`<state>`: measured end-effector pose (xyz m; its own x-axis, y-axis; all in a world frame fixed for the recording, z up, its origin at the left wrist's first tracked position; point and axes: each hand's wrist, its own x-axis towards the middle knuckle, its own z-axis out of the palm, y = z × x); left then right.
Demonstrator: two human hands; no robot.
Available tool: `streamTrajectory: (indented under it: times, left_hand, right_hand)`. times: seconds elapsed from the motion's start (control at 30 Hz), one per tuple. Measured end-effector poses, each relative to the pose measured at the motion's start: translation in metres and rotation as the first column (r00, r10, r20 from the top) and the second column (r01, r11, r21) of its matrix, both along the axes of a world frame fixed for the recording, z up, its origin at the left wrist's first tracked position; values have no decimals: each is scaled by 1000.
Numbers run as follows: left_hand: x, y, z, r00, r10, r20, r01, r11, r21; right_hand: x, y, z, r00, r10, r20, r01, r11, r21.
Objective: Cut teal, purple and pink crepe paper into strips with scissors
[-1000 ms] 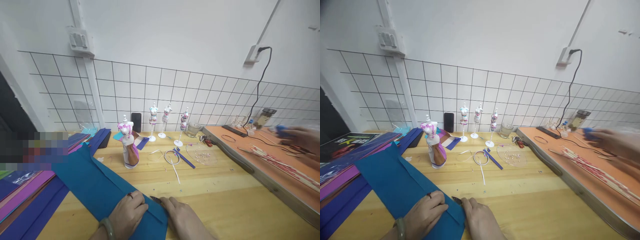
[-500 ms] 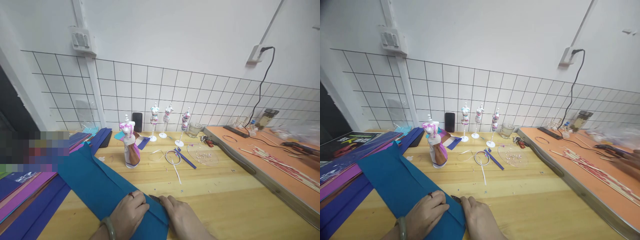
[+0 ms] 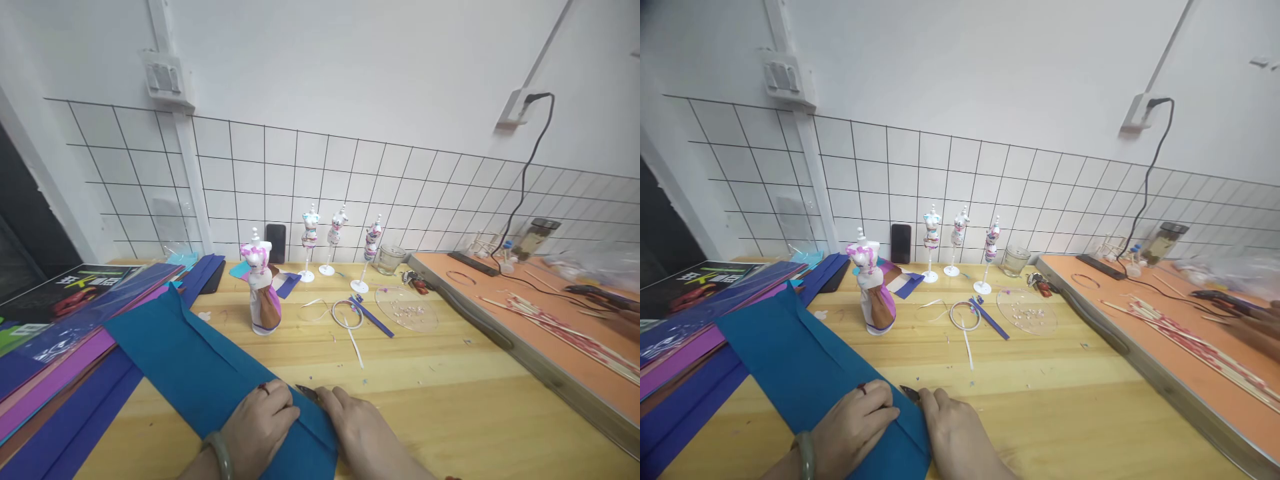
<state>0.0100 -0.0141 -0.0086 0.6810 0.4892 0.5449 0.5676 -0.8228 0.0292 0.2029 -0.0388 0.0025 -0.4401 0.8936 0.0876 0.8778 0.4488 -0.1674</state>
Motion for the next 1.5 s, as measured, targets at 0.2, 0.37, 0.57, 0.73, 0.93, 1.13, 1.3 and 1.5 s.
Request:
streamTrajectory:
  times: [0.2, 0.37, 0.57, 0.73, 0.93, 1.13, 1.3, 1.5]
  left_hand:
    - [-1, -1, 4, 1000, 6, -7, -6, 1000, 6]
    - [-1, 0, 3, 1000, -8, -2, 8, 1000, -25]
    - [0, -1, 4, 1000, -3, -4, 3, 1000, -12]
    - [0, -1, 4, 1000, -3, -14, 2, 1000, -17]
    - [0, 0, 2, 1000, -1, -5, 1, 1000, -6]
    - [-1, -1, 3, 1000, 1, -14, -1, 1000, -14]
    - [-2, -1, 3, 1000, -2, -30, 1, 999, -34]
    - [-2, -1, 3, 999, 2, -39, -3, 1000, -29]
  right_hand:
    - [-3, 3, -6, 1000, 6, 26, -7, 999, 40]
    - [-1, 4, -7, 999, 18, 41, -19, 999, 40]
    - [-2, 5, -7, 999, 11, 51, -14, 997, 77]
    - [0, 3, -5, 999, 21, 37, -24, 997, 68]
    - [-2, 5, -7, 1000, 21, -19, -18, 993, 117]
    - [-4, 10, -12, 998, 49, -35, -43, 988, 148]
    - [-5, 9, -8, 997, 62, -44, -55, 988, 144]
    - [-5, 10, -12, 997, 61, -45, -51, 981, 185]
